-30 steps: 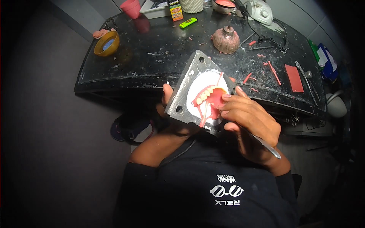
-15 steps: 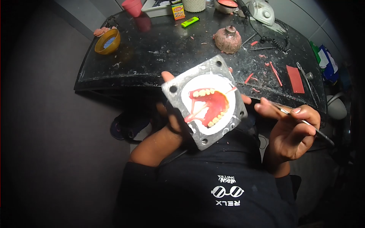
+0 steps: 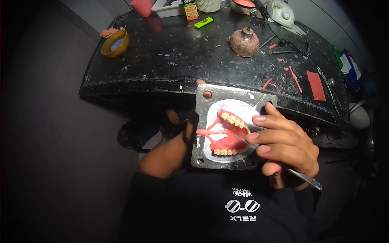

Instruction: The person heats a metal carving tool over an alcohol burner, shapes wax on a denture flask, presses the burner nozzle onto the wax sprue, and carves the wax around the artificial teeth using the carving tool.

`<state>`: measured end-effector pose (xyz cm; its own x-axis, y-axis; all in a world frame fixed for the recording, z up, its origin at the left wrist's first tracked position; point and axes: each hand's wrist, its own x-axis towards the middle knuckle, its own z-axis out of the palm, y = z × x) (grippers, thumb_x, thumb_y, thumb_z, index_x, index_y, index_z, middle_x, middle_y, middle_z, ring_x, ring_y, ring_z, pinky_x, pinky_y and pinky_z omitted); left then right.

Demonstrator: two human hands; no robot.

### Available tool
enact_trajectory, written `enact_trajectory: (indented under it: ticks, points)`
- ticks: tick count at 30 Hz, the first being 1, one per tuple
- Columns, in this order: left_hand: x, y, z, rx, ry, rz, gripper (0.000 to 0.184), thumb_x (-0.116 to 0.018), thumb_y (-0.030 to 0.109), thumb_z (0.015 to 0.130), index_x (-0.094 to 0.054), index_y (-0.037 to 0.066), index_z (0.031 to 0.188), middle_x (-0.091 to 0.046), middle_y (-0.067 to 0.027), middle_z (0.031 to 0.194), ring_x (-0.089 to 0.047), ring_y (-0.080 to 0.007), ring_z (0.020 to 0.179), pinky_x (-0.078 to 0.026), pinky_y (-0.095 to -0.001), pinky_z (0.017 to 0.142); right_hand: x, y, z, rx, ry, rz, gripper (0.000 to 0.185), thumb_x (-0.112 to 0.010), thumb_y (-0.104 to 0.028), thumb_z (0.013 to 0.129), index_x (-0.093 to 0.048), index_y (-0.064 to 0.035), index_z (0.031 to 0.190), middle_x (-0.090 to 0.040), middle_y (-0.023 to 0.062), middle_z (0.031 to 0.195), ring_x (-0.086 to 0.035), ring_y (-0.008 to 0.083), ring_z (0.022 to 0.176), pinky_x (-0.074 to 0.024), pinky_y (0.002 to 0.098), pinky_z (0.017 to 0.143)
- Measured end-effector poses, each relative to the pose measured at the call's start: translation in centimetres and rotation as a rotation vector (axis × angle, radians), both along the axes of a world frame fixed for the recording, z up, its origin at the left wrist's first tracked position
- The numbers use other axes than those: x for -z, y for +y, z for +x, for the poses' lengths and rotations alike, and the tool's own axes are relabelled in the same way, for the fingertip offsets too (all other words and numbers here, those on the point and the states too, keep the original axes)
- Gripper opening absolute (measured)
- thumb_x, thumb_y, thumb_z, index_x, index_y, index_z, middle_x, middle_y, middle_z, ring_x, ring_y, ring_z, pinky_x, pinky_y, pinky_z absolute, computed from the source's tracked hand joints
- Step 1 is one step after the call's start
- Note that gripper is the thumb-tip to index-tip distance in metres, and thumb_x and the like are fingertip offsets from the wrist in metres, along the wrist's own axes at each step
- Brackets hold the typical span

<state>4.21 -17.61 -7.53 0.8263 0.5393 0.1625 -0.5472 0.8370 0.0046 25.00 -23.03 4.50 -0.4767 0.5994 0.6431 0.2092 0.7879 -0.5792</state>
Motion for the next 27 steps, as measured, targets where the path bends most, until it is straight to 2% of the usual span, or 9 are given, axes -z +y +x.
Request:
enact_trajectory:
  ticks: [5,7,8,11,12,17,20,23,27]
  points:
    - [0.6,0.0,0.0,0.021,-0.103,-0.06,0.105,-0.057,0.078,0.087,-0.037,-0.001,0.154,-0.047,-0.0251,0.152,-0.055,-0.0372,0.132,-0.044,-0.0506,0.114,-0.1,-0.3,-0.6,0.028,-0.062,-0.018,0.03,-0.067,-0.037,0.097,-0.067,-0.0069,0.102,-0.076,0.0125,0.101,-0.069,0.0361,0.114,-0.0447,0.0614,0.11]
    - [0.7,0.0,0.0,-0.099,0.159,0.066,0.102,-0.056,0.077,0.089,-0.037,0.0,0.154,-0.048,-0.025,0.15,-0.057,-0.0374,0.131,-0.047,-0.0508,0.113,0.5,-0.1,-0.7,0.029,-0.119,0.033,0.031,-0.068,-0.039,0.094,-0.071,-0.0081,0.098,-0.077,0.0085,0.1,-0.067,0.0335,0.118,-0.0369,0.0646,0.115]
    - [0.5,-0.1,-0.1,-0.099,0.159,0.066,0.102,-0.056,0.077,0.089,-0.037,0.0,0.154,-0.048,-0.025,0.15,-0.057,-0.0374,0.131,-0.047,-0.0508,0.113,0.3,0.1,-0.7,0.029,-0.119,0.033,0.031,-0.068,-0.039,0.094,-0.071,-0.0081,0.098,-0.077,0.0085,0.1,-0.067,0.0335,0.118,-0.0369,0.0646,0.115]
    - [-2.3,-0.6,0.1,-0.154,0.437,-0.057,0.102,-0.046,0.081,0.092,-0.038,0.0,0.153,-0.051,-0.0252,0.147,-0.058,-0.0375,0.129,-0.049,-0.0521,0.109,0.5,0.3,-1.2,0.102,-0.19,0.107,0.032,-0.067,-0.044,0.091,-0.075,-0.0131,0.091,-0.078,-0.0008,0.091,-0.067,0.0288,0.119,-0.0174,0.0683,0.123]
    - [-2.1,-0.6,0.2,-0.154,0.437,-0.057,0.102,-0.046,0.081,0.092,-0.038,0.0,0.153,-0.051,-0.0252,0.147,-0.058,-0.0375,0.129,-0.049,-0.0521,0.109,0.4,0.3,-1.3,0.102,-0.19,0.106,0.032,-0.067,-0.044,0.091,-0.075,-0.0131,0.091,-0.078,-0.0008,0.091,-0.067,0.0288,0.119,-0.0174,0.0683,0.123]
    - [0.7,-0.1,0.1,0.04,0.077,0.001,0.101,-0.043,0.081,0.092,-0.04,-0.001,0.151,-0.053,-0.0256,0.145,-0.06,-0.0379,0.126,-0.049,-0.0516,0.109,0.5,0.5,-1.6,0.132,-0.187,0.072,0.032,-0.066,-0.047,0.091,-0.075,-0.0161,0.09,-0.077,-0.0034,0.089,-0.066,0.0287,0.119,-0.0185,0.069,0.122]
    - [1.3,-0.1,0.0,-0.01,0.214,0.051,0.101,-0.042,0.083,0.092,-0.043,-0.001,0.15,-0.055,-0.0257,0.142,-0.062,-0.0385,0.124,-0.05,-0.0515,0.108,0.3,0.5,-1.6,0.122,-0.19,0.062,0.033,-0.066,-0.048,0.09,-0.076,-0.0165,0.091,-0.077,-0.0038,0.088,-0.067,0.0288,0.119,-0.019,0.0692,0.122]
    - [1.4,0.1,0.1,0.058,0.046,0.003,0.1,-0.042,0.082,0.092,-0.043,-0.001,0.149,-0.056,-0.0256,0.141,-0.062,-0.0384,0.122,-0.051,-0.0518,0.106,0.5,0.6,-1.6,0.122,-0.193,0.077,0.033,-0.066,-0.048,0.09,-0.076,-0.0167,0.091,-0.077,-0.0041,0.089,-0.067,0.0289,0.118,-0.0198,0.0691,0.121]
    - [2.9,0.2,0.0,0.011,0.155,0.021,0.099,-0.044,0.08,0.093,-0.043,-0.001,0.148,-0.056,-0.0263,0.14,-0.062,-0.039,0.122,-0.052,-0.0523,0.104,0.9,0.7,-1.7,0.13,-0.182,0.111,0.032,-0.067,-0.047,0.089,-0.076,-0.0169,0.091,-0.077,-0.0044,0.089,-0.067,0.0289,0.118,-0.0213,0.0688,0.121]
